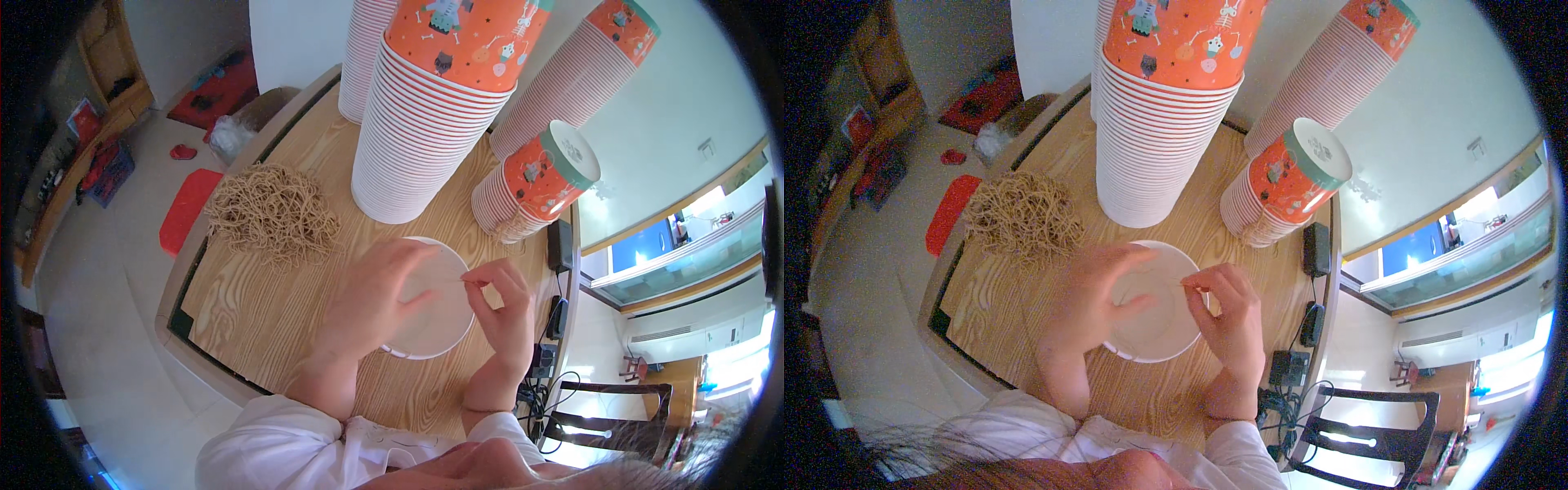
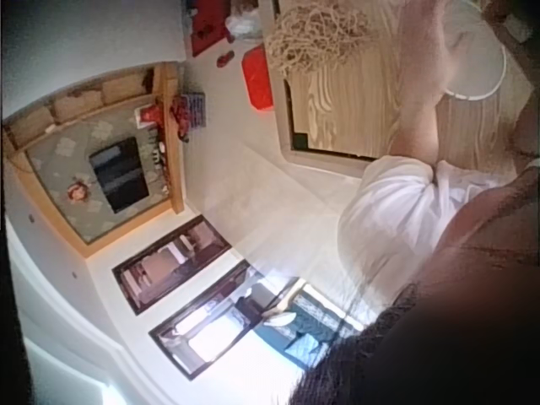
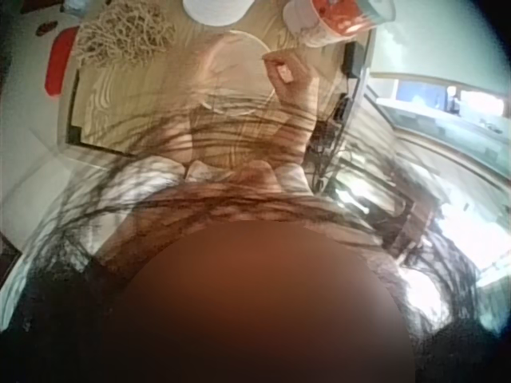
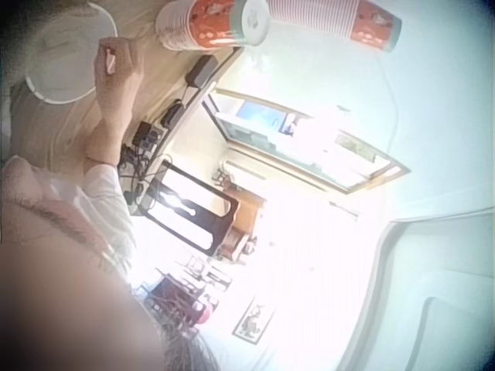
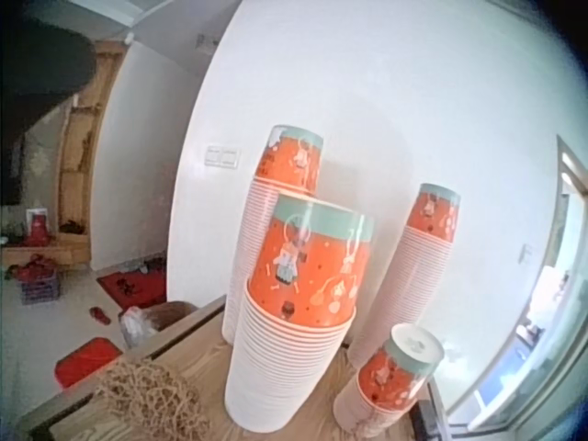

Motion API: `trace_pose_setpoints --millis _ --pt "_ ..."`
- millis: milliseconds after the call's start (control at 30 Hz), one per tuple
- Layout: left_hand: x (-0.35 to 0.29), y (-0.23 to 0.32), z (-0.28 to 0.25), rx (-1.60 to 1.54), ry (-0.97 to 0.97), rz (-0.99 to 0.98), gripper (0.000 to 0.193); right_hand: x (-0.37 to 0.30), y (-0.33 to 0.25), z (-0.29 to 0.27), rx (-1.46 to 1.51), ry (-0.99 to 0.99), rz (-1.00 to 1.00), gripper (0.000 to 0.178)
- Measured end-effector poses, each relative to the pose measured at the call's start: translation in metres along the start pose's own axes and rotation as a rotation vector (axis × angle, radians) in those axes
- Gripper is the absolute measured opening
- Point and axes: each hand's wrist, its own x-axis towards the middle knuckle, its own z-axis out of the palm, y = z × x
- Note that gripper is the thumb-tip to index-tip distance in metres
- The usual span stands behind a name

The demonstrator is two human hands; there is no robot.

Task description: The recorder is attaching rubber bands around the rims of paper cups and then stacking them.

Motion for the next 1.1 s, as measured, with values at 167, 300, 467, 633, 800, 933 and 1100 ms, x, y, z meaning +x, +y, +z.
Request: trace_pose_setpoints --millis 167,300,467,633,800,933,1100 --pt "-0.002 0.014 0.004 -0.328 -0.09 -0.014 0.028 0.0 -0.012 0.006 -0.011 0.016 -0.15 0.015" --pt "-0.004 0.005 0.008 -0.417 -0.134 -0.176 0.017 -0.001 -0.012 0.004 -0.035 0.02 -0.206 0.016" --pt "0.0 0.009 0.002 -0.345 -0.111 -0.23 0.009 -0.001 -0.009 0.002 0.148 0.098 0.006 0.007" --pt "-0.001 0.016 0.001 -0.34 -0.105 -0.18 0.007 -0.001 0.008 0.006 0.309 -0.159 0.103 0.014" --pt "-0.003 0.014 0.003 -0.321 -0.11 -0.121 0.007 0.001 -0.004 0.005 0.337 -0.251 0.107 0.015" --pt "-0.003 0.012 0.005 -0.291 -0.101 -0.127 0.007 0.001 0.002 0.007 0.353 -0.24 0.041 0.011" --pt "-0.004 0.006 0.008 -0.343 -0.107 -0.097 0.008 0.001 0.001 0.003 0.353 -0.222 0.006 0.006"
